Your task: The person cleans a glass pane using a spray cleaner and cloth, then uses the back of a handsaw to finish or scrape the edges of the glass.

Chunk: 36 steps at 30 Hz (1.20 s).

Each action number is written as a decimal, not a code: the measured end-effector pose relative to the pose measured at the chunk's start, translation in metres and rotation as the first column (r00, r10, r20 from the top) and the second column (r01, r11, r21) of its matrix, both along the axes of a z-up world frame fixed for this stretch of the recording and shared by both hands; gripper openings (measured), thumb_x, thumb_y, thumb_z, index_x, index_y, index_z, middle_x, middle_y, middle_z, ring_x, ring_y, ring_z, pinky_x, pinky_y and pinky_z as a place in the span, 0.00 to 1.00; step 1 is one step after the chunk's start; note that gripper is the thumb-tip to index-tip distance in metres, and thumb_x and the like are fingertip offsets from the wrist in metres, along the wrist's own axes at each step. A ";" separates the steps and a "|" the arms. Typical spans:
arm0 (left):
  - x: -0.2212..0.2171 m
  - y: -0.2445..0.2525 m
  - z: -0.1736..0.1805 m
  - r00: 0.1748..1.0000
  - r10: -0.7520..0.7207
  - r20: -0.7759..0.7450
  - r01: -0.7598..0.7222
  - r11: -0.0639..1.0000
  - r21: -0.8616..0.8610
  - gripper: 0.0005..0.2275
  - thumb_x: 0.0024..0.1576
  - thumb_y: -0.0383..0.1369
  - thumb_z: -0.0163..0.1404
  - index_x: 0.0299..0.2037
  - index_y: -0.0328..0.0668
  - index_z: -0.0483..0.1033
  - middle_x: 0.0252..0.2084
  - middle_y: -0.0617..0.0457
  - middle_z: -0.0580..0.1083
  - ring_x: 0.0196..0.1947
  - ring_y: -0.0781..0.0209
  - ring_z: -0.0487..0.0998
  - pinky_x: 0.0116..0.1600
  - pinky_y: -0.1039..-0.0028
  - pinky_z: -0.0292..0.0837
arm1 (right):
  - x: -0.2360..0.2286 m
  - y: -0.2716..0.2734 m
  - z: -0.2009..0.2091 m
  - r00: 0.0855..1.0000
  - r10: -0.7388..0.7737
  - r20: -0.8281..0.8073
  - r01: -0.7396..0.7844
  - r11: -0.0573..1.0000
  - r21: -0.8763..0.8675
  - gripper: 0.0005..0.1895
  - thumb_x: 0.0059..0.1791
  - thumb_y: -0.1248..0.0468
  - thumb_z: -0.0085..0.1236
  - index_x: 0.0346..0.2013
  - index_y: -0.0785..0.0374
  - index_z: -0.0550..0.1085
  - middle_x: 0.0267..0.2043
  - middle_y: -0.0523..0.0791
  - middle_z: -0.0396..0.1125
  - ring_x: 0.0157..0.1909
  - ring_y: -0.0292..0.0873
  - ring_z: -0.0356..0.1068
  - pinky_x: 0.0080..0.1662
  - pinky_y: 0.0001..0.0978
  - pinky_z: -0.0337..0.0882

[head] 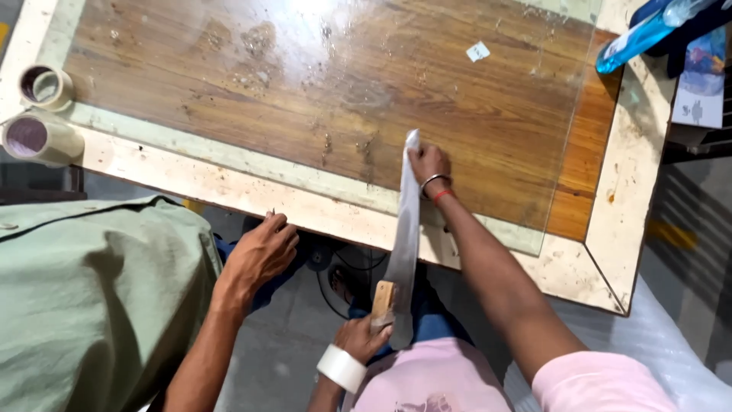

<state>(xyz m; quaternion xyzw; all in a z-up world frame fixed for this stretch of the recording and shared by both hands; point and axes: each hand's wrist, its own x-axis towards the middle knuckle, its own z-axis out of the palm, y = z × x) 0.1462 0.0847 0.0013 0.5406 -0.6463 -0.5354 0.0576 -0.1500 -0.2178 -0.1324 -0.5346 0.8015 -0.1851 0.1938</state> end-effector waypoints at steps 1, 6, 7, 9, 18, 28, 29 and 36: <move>0.000 0.000 0.004 0.999 -0.025 -0.035 0.027 0.998 0.052 0.26 0.54 0.57 0.50 0.42 0.38 0.81 0.28 0.38 0.79 0.30 0.38 0.81 0.41 0.52 0.75 | -0.012 0.005 -0.016 1.000 -0.026 -0.010 0.027 0.998 0.055 0.22 0.48 0.45 0.60 0.31 0.62 0.80 0.35 0.56 0.74 0.39 0.60 0.75 0.39 0.53 0.73; -0.057 -0.009 0.023 0.981 -0.158 -0.116 0.156 0.987 -0.031 0.25 0.56 0.56 0.50 0.41 0.39 0.82 0.29 0.37 0.78 0.32 0.37 0.79 0.42 0.50 0.73 | -0.149 0.071 0.003 0.968 -0.239 -0.072 0.237 0.971 -0.028 0.19 0.46 0.47 0.62 0.31 0.62 0.80 0.32 0.55 0.74 0.35 0.59 0.75 0.38 0.52 0.73; -0.066 -0.014 0.029 0.967 -0.216 -0.133 0.212 0.976 -0.043 0.24 0.58 0.56 0.49 0.41 0.39 0.83 0.29 0.38 0.78 0.33 0.36 0.79 0.43 0.50 0.72 | -0.160 0.084 0.034 0.954 -0.256 -0.156 0.262 0.965 0.020 0.21 0.48 0.46 0.63 0.31 0.62 0.81 0.32 0.57 0.74 0.35 0.61 0.74 0.38 0.53 0.72; -0.062 -0.006 0.013 0.973 -0.194 -0.126 0.189 0.981 -0.052 0.24 0.58 0.56 0.50 0.41 0.41 0.82 0.29 0.38 0.78 0.33 0.37 0.79 0.43 0.51 0.73 | -0.149 0.070 0.011 0.950 -0.285 -0.127 0.291 0.956 0.030 0.19 0.47 0.47 0.62 0.31 0.61 0.81 0.32 0.56 0.74 0.35 0.60 0.75 0.38 0.53 0.72; -0.008 0.006 -0.008 0.993 -0.090 0.073 0.095 0.993 -0.064 0.22 0.55 0.55 0.49 0.44 0.48 0.82 0.29 0.43 0.80 0.32 0.40 0.80 0.40 0.51 0.73 | -0.013 0.027 0.032 0.993 -0.114 0.022 0.115 0.993 -0.021 0.20 0.47 0.47 0.60 0.32 0.62 0.80 0.35 0.57 0.74 0.39 0.63 0.73 0.41 0.56 0.72; -0.078 0.030 -0.011 0.892 -0.441 -0.102 0.434 0.897 -0.088 0.24 0.59 0.56 0.47 0.45 0.41 0.79 0.32 0.38 0.79 0.35 0.36 0.79 0.46 0.48 0.69 | -0.199 0.179 0.000 0.898 -0.404 -0.175 0.413 0.911 0.016 0.21 0.48 0.48 0.64 0.28 0.65 0.78 0.30 0.57 0.72 0.32 0.60 0.72 0.35 0.53 0.70; -0.065 0.037 -0.013 0.888 -0.448 -0.103 0.441 0.894 -0.084 0.24 0.59 0.56 0.47 0.45 0.41 0.79 0.32 0.38 0.79 0.35 0.36 0.79 0.46 0.48 0.69 | -0.177 0.170 -0.004 0.895 -0.410 -0.176 0.420 0.907 0.021 0.21 0.48 0.48 0.64 0.28 0.65 0.78 0.30 0.57 0.72 0.32 0.60 0.72 0.35 0.53 0.70; -0.014 0.078 -0.036 0.964 -0.264 0.030 0.262 0.963 0.057 0.24 0.55 0.57 0.47 0.52 0.51 0.78 0.31 0.42 0.79 0.32 0.39 0.80 0.40 0.51 0.72 | -0.049 0.132 0.026 0.977 -0.209 0.027 0.210 0.977 -0.045 0.17 0.48 0.49 0.62 0.31 0.61 0.81 0.29 0.53 0.75 0.33 0.58 0.76 0.36 0.50 0.73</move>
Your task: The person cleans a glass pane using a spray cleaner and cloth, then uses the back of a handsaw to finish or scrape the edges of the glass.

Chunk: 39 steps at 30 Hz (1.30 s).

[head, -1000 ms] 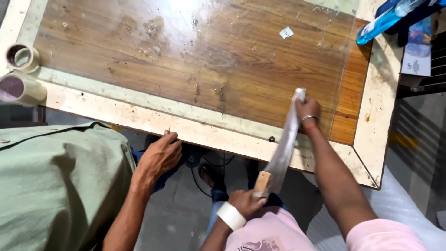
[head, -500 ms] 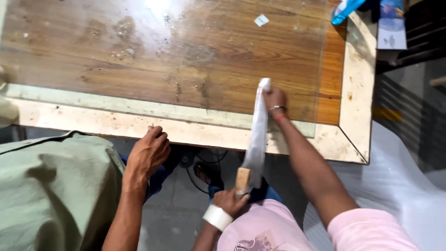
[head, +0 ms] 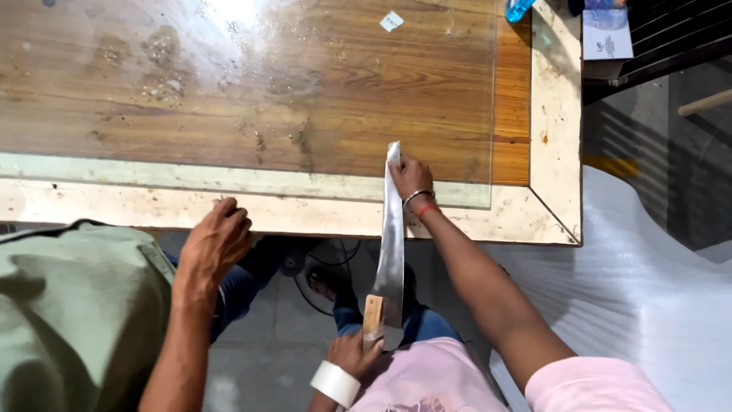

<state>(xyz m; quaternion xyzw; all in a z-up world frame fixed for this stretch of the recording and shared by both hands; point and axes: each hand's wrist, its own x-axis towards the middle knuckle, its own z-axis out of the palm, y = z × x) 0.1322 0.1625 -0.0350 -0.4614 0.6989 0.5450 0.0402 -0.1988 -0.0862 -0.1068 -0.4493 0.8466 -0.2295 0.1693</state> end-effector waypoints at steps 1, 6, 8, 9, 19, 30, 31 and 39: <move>-0.001 0.006 -0.005 0.999 0.016 0.052 -0.013 0.998 -0.055 0.24 0.54 0.57 0.48 0.51 0.51 0.78 0.30 0.43 0.79 0.31 0.39 0.80 0.39 0.51 0.72 | -0.001 0.004 0.004 1.000 0.028 0.001 -0.028 0.999 -0.017 0.18 0.48 0.49 0.62 0.31 0.61 0.80 0.29 0.53 0.75 0.32 0.58 0.75 0.37 0.50 0.73; -0.085 0.021 0.018 0.997 -0.070 -0.023 0.067 0.994 -0.089 0.24 0.58 0.57 0.47 0.48 0.47 0.78 0.30 0.39 0.78 0.33 0.37 0.79 0.42 0.50 0.70 | -0.132 0.070 -0.013 0.997 -0.080 -0.018 0.080 0.997 0.008 0.20 0.49 0.49 0.62 0.26 0.64 0.77 0.26 0.54 0.72 0.30 0.58 0.74 0.35 0.50 0.71; -0.113 0.023 0.032 0.993 -0.100 -0.059 0.090 0.984 -0.155 0.24 0.60 0.58 0.48 0.43 0.42 0.78 0.31 0.39 0.78 0.34 0.37 0.79 0.43 0.49 0.70 | -0.162 0.089 0.006 0.990 -0.081 -0.113 0.081 0.997 -0.005 0.21 0.49 0.50 0.64 0.25 0.66 0.76 0.27 0.55 0.71 0.31 0.60 0.72 0.34 0.51 0.70; -0.121 0.024 0.046 0.986 -0.105 -0.128 0.095 0.992 -0.081 0.24 0.59 0.57 0.47 0.45 0.42 0.77 0.30 0.38 0.78 0.34 0.36 0.78 0.43 0.49 0.70 | -0.167 0.095 0.013 0.989 -0.090 -0.114 0.092 0.996 0.012 0.21 0.49 0.50 0.64 0.25 0.66 0.75 0.27 0.55 0.70 0.31 0.60 0.72 0.34 0.51 0.69; -0.097 0.086 0.015 0.991 0.128 -0.027 -0.130 0.985 -0.110 0.22 0.56 0.54 0.50 0.44 0.42 0.79 0.29 0.37 0.77 0.33 0.34 0.77 0.42 0.47 0.68 | -0.059 0.059 -0.006 0.991 0.133 0.028 -0.131 0.989 -0.066 0.18 0.50 0.50 0.61 0.30 0.63 0.79 0.30 0.54 0.74 0.34 0.60 0.74 0.38 0.52 0.73; -0.097 0.094 0.050 0.996 0.029 -0.083 -0.037 0.994 -0.100 0.22 0.56 0.52 0.50 0.47 0.42 0.77 0.31 0.38 0.77 0.33 0.34 0.76 0.41 0.46 0.68 | -0.115 0.121 -0.029 0.991 -0.047 0.129 0.051 0.998 -0.028 0.16 0.49 0.50 0.63 0.33 0.61 0.80 0.31 0.51 0.75 0.34 0.53 0.77 0.37 0.47 0.74; -0.094 0.102 0.046 0.997 0.026 -0.074 -0.035 0.993 -0.113 0.22 0.56 0.52 0.51 0.47 0.42 0.77 0.31 0.37 0.77 0.33 0.34 0.77 0.41 0.46 0.69 | -0.106 0.118 -0.037 0.988 -0.041 0.150 0.043 0.999 -0.011 0.16 0.49 0.50 0.62 0.35 0.60 0.80 0.32 0.52 0.75 0.35 0.55 0.77 0.37 0.48 0.74; -0.069 0.107 0.033 0.991 0.128 0.036 -0.121 0.982 -0.144 0.23 0.55 0.55 0.50 0.45 0.45 0.79 0.32 0.39 0.77 0.35 0.35 0.77 0.43 0.48 0.70 | -0.082 0.110 0.013 0.995 0.060 0.083 -0.063 0.997 0.043 0.19 0.47 0.47 0.60 0.35 0.61 0.80 0.35 0.54 0.75 0.39 0.60 0.75 0.41 0.53 0.74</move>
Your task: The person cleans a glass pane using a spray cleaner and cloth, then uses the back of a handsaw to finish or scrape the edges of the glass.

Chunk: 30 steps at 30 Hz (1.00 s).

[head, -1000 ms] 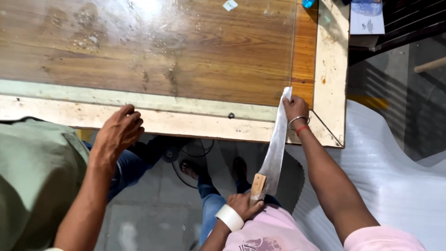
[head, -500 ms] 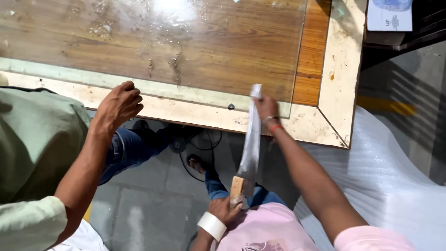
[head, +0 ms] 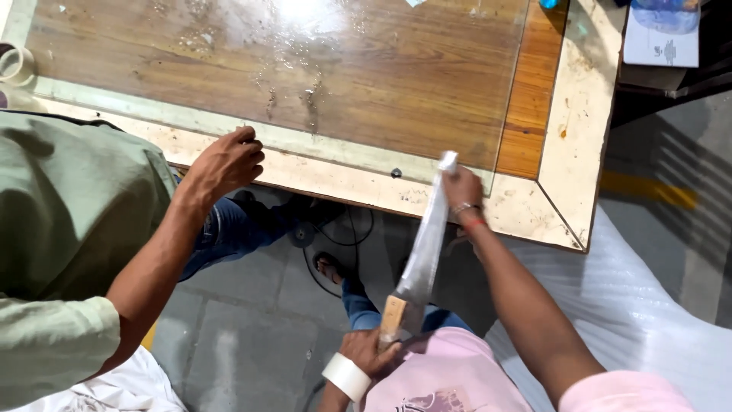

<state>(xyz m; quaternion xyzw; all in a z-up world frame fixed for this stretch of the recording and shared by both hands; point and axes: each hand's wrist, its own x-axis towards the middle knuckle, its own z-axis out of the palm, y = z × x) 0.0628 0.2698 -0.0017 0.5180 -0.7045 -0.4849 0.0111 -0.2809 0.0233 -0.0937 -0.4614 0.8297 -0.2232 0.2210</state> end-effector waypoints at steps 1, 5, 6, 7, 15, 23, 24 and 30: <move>-0.003 0.003 -0.003 0.998 -0.021 -0.063 0.017 0.998 -0.060 0.22 0.55 0.54 0.51 0.45 0.43 0.79 0.32 0.37 0.76 0.35 0.33 0.76 0.42 0.47 0.68 | -0.016 0.012 0.004 0.997 -0.073 -0.009 0.073 0.997 0.034 0.18 0.47 0.48 0.60 0.34 0.60 0.80 0.34 0.53 0.75 0.38 0.59 0.76 0.40 0.52 0.75; 0.006 -0.004 0.001 0.993 -0.118 -0.018 0.118 0.993 -0.003 0.23 0.56 0.56 0.52 0.41 0.41 0.77 0.31 0.37 0.75 0.36 0.35 0.76 0.45 0.48 0.69 | 0.000 0.012 -0.014 0.991 -0.131 0.009 0.131 0.991 0.019 0.19 0.47 0.47 0.60 0.33 0.61 0.79 0.32 0.53 0.75 0.36 0.57 0.77 0.39 0.51 0.75; 0.012 -0.010 0.005 0.995 -0.071 -0.073 0.070 0.997 -0.018 0.22 0.55 0.55 0.52 0.43 0.43 0.78 0.31 0.37 0.76 0.35 0.34 0.76 0.42 0.47 0.69 | 0.012 0.001 -0.025 0.997 -0.079 0.007 0.079 0.997 -0.013 0.20 0.48 0.47 0.60 0.33 0.61 0.79 0.32 0.53 0.74 0.37 0.59 0.76 0.39 0.52 0.74; 0.020 -0.015 0.010 0.992 -0.022 -0.125 0.019 0.999 -0.027 0.21 0.54 0.53 0.52 0.46 0.44 0.78 0.31 0.37 0.76 0.33 0.32 0.76 0.39 0.45 0.69 | 0.026 -0.009 -0.037 1.000 -0.024 0.008 0.024 0.999 -0.042 0.20 0.48 0.46 0.60 0.33 0.62 0.79 0.32 0.54 0.74 0.37 0.60 0.75 0.39 0.54 0.74; 0.052 -0.243 0.052 0.556 -0.324 0.766 0.827 0.126 -0.547 0.11 0.66 0.43 0.42 0.54 0.53 0.68 0.33 0.53 0.71 0.32 0.58 0.74 0.37 0.74 0.69 | 0.053 -0.077 -0.055 1.000 0.001 -0.029 -0.002 0.999 -0.039 0.21 0.47 0.46 0.62 0.30 0.63 0.80 0.32 0.55 0.74 0.36 0.61 0.75 0.38 0.54 0.73; -0.113 -0.323 0.071 0.847 -0.335 0.414 0.424 -0.047 -0.905 0.09 0.67 0.29 0.44 0.54 0.38 0.70 0.38 0.53 0.67 0.34 0.63 0.72 0.41 0.74 0.72 | 0.001 -0.050 -0.019 0.967 -0.154 -0.205 0.153 0.988 -0.019 0.22 0.48 0.48 0.68 0.27 0.65 0.80 0.27 0.57 0.72 0.30 0.60 0.73 0.33 0.50 0.71; -0.131 -0.329 0.088 0.813 -0.098 0.574 0.541 -0.236 -0.807 0.07 0.67 0.29 0.46 0.52 0.39 0.69 0.37 0.53 0.67 0.34 0.62 0.72 0.41 0.74 0.71 | 0.070 -0.062 0.046 0.912 -0.389 -0.128 0.296 0.843 -0.449 0.19 0.54 0.52 0.59 0.39 0.68 0.75 0.37 0.57 0.71 0.38 0.60 0.72 0.39 0.51 0.71; -0.252 -0.349 0.108 0.613 0.509 0.604 0.787 -0.462 -0.409 0.08 0.66 0.29 0.54 0.45 0.43 0.66 0.33 0.52 0.69 0.36 0.61 0.72 0.40 0.72 0.70 | 0.075 -0.052 0.048 0.891 -0.306 0.336 0.363 0.924 -0.122 0.18 0.53 0.52 0.51 0.42 0.66 0.68 0.38 0.53 0.68 0.37 0.48 0.66 0.44 0.48 0.69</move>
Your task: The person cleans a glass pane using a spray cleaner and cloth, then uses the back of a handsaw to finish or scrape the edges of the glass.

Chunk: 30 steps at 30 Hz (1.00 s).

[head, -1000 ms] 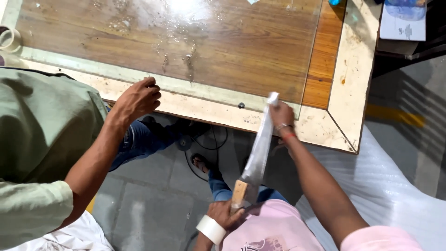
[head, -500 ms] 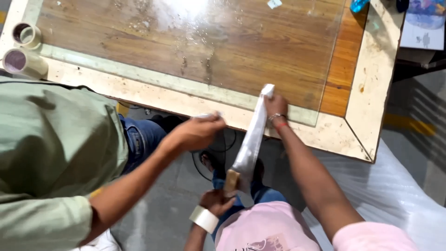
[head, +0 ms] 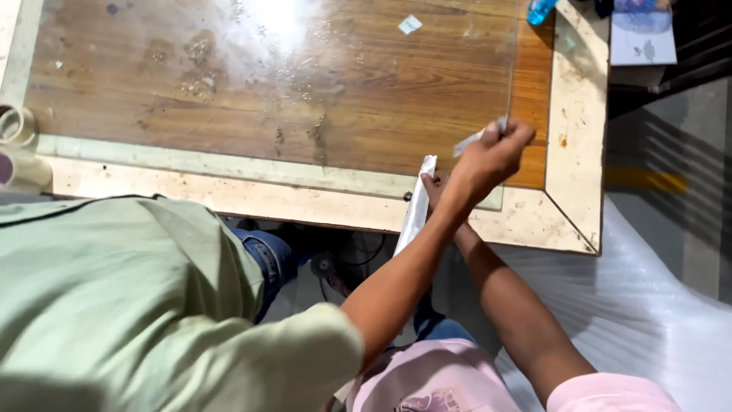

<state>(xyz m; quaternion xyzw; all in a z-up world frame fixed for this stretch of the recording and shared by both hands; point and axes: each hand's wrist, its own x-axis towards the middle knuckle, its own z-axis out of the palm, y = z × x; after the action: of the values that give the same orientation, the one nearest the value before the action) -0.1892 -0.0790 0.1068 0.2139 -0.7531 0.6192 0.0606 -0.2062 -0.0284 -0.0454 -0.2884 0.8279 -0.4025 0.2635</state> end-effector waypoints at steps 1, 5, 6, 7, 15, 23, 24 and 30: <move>-0.023 -0.002 -0.008 0.992 -0.036 -0.120 0.059 0.980 0.188 0.09 0.64 0.28 0.58 0.44 0.45 0.67 0.33 0.52 0.71 0.36 0.60 0.71 0.39 0.71 0.71 | -0.025 0.017 -0.051 0.945 0.327 -0.025 -0.315 0.924 0.216 0.19 0.60 0.50 0.55 0.43 0.66 0.74 0.37 0.54 0.73 0.37 0.50 0.68 0.46 0.50 0.68; -0.098 -0.004 -0.077 0.853 -0.106 -0.512 0.498 0.459 0.736 0.03 0.58 0.34 0.52 0.35 0.48 0.74 0.34 0.55 0.73 0.48 0.55 0.74 0.43 0.73 0.74 | -0.099 0.109 -0.114 0.930 0.364 -0.055 -0.366 0.896 -0.253 0.17 0.59 0.53 0.54 0.43 0.67 0.73 0.34 0.48 0.70 0.38 0.46 0.67 0.37 0.39 0.65; -0.110 0.000 -0.102 0.902 -0.147 -0.405 0.431 0.328 0.841 0.05 0.60 0.38 0.50 0.35 0.53 0.76 0.36 0.57 0.74 0.48 0.57 0.73 0.49 0.71 0.73 | -0.118 0.134 -0.137 0.927 0.247 0.283 -0.171 0.948 -0.269 0.22 0.62 0.48 0.49 0.39 0.66 0.69 0.27 0.44 0.64 0.28 0.43 0.63 0.30 0.37 0.62; -0.124 -0.001 -0.125 0.934 -0.203 -0.295 0.336 0.206 0.919 0.08 0.63 0.42 0.48 0.34 0.58 0.78 0.37 0.58 0.76 0.47 0.58 0.72 0.54 0.69 0.73 | -0.138 0.153 -0.160 0.797 0.129 0.590 0.012 0.973 -0.230 0.28 0.65 0.44 0.44 0.34 0.64 0.66 0.20 0.40 0.59 0.18 0.39 0.58 0.22 0.35 0.59; 0.226 0.276 -0.094 0.937 0.348 -0.041 0.257 -0.603 0.755 0.19 0.54 0.56 0.55 0.40 0.51 0.81 0.28 0.45 0.77 0.30 0.42 0.79 0.36 0.53 0.72 | -0.161 0.276 -0.058 0.835 -0.116 0.539 0.079 0.993 0.091 0.18 0.55 0.49 0.48 0.39 0.62 0.73 0.25 0.42 0.64 0.22 0.38 0.70 0.22 0.29 0.65; 0.169 0.301 -0.112 0.965 0.245 0.092 0.050 -0.519 0.853 0.28 0.54 0.62 0.50 0.39 0.43 0.79 0.28 0.43 0.77 0.32 0.42 0.78 0.41 0.54 0.71 | -0.204 0.295 -0.035 0.760 -0.068 0.647 0.145 0.987 -0.067 0.18 0.57 0.51 0.50 0.42 0.64 0.71 0.32 0.43 0.67 0.30 0.37 0.71 0.28 0.27 0.67; 0.165 0.303 -0.119 0.966 0.241 0.093 0.039 -0.490 0.871 0.29 0.54 0.63 0.50 0.38 0.41 0.79 0.29 0.43 0.77 0.32 0.42 0.78 0.42 0.55 0.71 | -0.209 0.296 -0.033 0.773 -0.089 0.628 0.134 0.991 -0.025 0.19 0.57 0.49 0.47 0.43 0.63 0.73 0.32 0.44 0.69 0.29 0.37 0.71 0.28 0.27 0.68; 0.134 0.318 -0.121 0.921 0.349 -0.170 0.286 -0.314 0.905 0.28 0.52 0.61 0.52 0.36 0.39 0.79 0.27 0.41 0.77 0.29 0.39 0.78 0.37 0.51 0.71 | -0.211 0.356 -0.081 0.848 -0.003 0.530 -0.076 0.989 0.126 0.17 0.51 0.53 0.51 0.43 0.65 0.74 0.31 0.46 0.72 0.28 0.40 0.72 0.28 0.31 0.72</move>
<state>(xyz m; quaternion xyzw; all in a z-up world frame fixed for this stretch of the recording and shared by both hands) -0.0548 0.2388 -0.0142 0.3100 -0.8992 -0.3085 -0.0097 -0.4173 0.3272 -0.1260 -0.1627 0.7443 -0.4011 0.5085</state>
